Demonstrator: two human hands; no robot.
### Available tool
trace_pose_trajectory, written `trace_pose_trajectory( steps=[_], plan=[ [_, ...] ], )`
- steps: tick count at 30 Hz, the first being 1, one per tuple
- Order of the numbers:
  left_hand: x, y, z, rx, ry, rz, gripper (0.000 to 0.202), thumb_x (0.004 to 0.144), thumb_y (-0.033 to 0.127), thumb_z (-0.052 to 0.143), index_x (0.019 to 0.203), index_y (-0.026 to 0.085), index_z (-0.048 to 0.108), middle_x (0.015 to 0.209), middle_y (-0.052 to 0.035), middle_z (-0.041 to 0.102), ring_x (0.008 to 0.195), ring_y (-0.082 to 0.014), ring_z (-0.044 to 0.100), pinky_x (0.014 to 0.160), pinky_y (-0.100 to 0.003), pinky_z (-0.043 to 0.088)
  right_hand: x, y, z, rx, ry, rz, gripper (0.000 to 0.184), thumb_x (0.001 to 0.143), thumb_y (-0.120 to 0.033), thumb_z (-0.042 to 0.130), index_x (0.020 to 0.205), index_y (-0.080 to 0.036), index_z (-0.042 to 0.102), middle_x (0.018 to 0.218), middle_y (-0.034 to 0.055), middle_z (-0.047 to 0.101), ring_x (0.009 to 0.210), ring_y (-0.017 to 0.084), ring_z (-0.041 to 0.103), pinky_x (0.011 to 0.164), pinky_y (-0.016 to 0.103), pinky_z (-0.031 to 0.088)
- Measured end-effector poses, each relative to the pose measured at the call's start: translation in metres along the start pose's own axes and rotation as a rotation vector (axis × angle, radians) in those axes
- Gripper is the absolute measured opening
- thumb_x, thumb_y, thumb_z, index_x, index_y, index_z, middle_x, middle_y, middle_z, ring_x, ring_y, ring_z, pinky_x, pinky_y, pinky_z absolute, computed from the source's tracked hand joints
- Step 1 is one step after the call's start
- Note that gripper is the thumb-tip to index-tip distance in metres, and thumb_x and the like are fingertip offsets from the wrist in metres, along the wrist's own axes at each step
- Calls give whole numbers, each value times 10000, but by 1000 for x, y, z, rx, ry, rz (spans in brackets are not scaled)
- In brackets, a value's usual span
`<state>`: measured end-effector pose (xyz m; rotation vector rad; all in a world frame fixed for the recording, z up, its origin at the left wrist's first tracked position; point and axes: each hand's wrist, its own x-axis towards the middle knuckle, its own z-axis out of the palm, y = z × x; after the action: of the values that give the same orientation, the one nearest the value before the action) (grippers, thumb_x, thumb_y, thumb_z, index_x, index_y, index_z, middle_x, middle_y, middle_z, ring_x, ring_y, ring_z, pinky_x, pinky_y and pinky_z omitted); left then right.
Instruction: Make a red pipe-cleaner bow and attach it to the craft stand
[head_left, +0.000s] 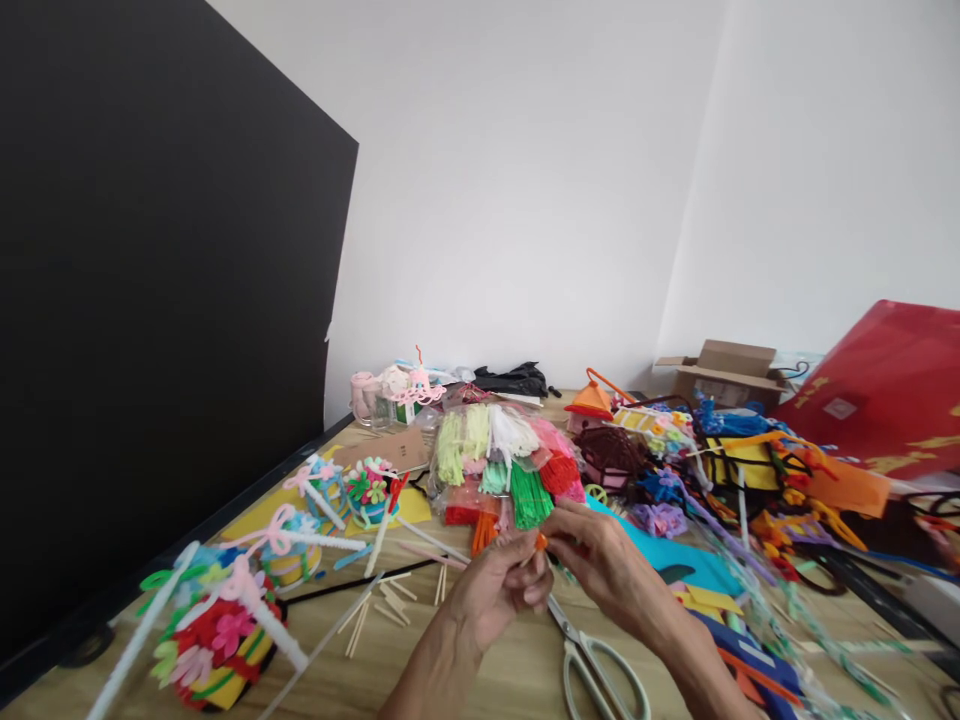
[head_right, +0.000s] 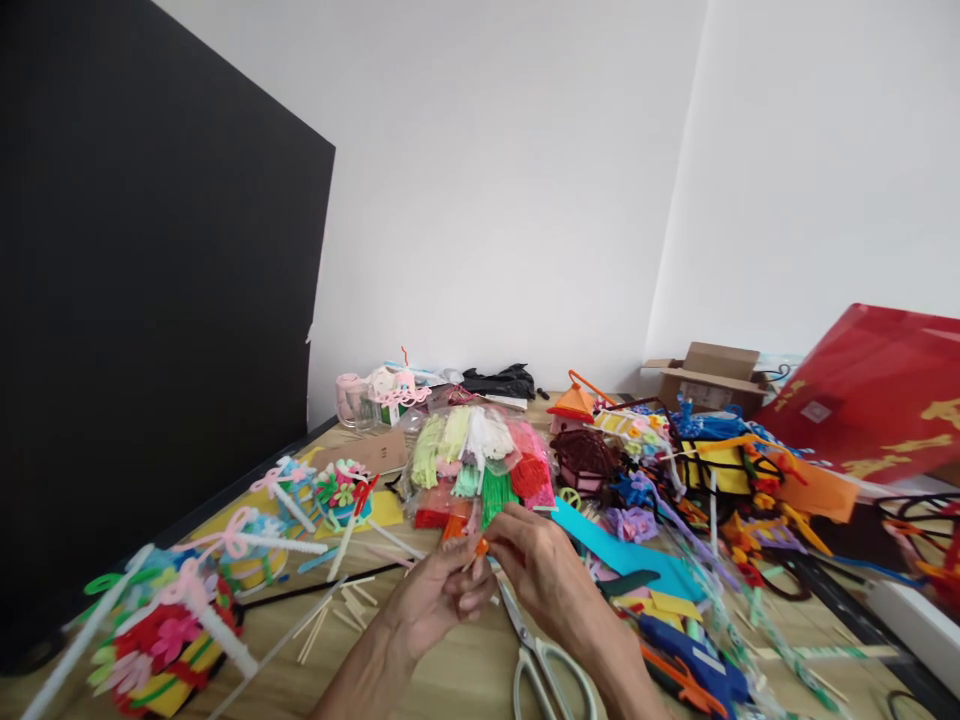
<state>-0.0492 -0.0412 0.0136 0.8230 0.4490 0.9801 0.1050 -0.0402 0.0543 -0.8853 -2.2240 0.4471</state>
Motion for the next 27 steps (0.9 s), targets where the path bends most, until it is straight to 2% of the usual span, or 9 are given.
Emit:
trace_pose_trajectory(
  steps=[6, 10, 12, 15, 17, 19, 22, 25, 27],
  plan=[
    [3, -2, -2, -99, 146, 45, 420, 583, 496, 771, 570, 136, 555, 416, 100, 248, 437, -72, 402, 426, -187, 340, 4, 9, 4, 367, 16, 89, 135, 861, -270, 549, 848, -168, 636, 709, -2, 627, 646, 145, 582, 582, 230, 431],
    [6, -7, 3, -73, 173, 108, 448, 607, 524, 741, 542, 147, 508, 430, 82, 333, 457, -82, 448, 465, -201, 382, 6, 10, 9, 675, -26, 126, 197, 855, -348, 566, 862, -162, 628, 712, 14, 636, 593, 157, 606, 562, 259, 481],
    [7, -8, 5, -6, 197, 147, 428, 636, 538, 711, 613, 144, 547, 476, 60, 425, 480, -94, 479, 490, -220, 410, 5, 10, 9, 723, -36, 123, 220, 856, -370, 563, 845, -159, 627, 701, 20, 636, 592, 162, 598, 560, 268, 483],
    [7, -5, 3, 171, 279, 220, 395, 662, 505, 707, 764, 141, 592, 618, 16, 559, 552, -106, 526, 522, -224, 426, 4, 11, 5, 613, -17, 126, 229, 856, -367, 568, 803, -154, 632, 684, 10, 613, 615, 147, 558, 569, 246, 434],
    [5, 0, 1, 294, 327, 300, 357, 666, 457, 723, 773, 145, 587, 651, 15, 576, 563, -93, 515, 524, -203, 410, 3, 13, 2, 507, -19, 147, 230, 857, -357, 566, 773, -152, 625, 654, -10, 572, 591, 125, 508, 541, 227, 380],
    [3, 6, 0, 386, 324, 349, 325, 691, 438, 706, 744, 143, 582, 616, 25, 557, 541, -82, 491, 515, -194, 395, 2, 15, -1, 415, -33, 166, 227, 867, -338, 546, 747, -155, 606, 635, -23, 540, 579, 117, 473, 521, 220, 343],
    [1, 13, 0, 478, 257, 282, 338, 720, 464, 662, 713, 135, 584, 568, 21, 553, 490, -85, 490, 485, -203, 390, 1, 17, -2, 244, -57, 167, 217, 877, -297, 517, 713, -168, 576, 636, -23, 543, 599, 124, 480, 542, 221, 341],
    [4, 14, 0, 520, 236, 192, 336, 652, 435, 727, 692, 139, 572, 524, 21, 573, 428, -91, 501, 453, -213, 388, -1, 17, -1, 39, -70, 142, 202, 882, -266, 501, 710, -182, 563, 689, -7, 585, 648, 139, 519, 599, 233, 360],
    [8, 12, -2, 483, 221, 179, 320, 605, 371, 775, 687, 141, 569, 516, 19, 591, 425, -95, 518, 459, -215, 402, -2, 16, 1, -81, -63, 128, 200, 892, -251, 480, 720, -189, 561, 732, 7, 603, 675, 149, 543, 628, 246, 363]
  ],
)
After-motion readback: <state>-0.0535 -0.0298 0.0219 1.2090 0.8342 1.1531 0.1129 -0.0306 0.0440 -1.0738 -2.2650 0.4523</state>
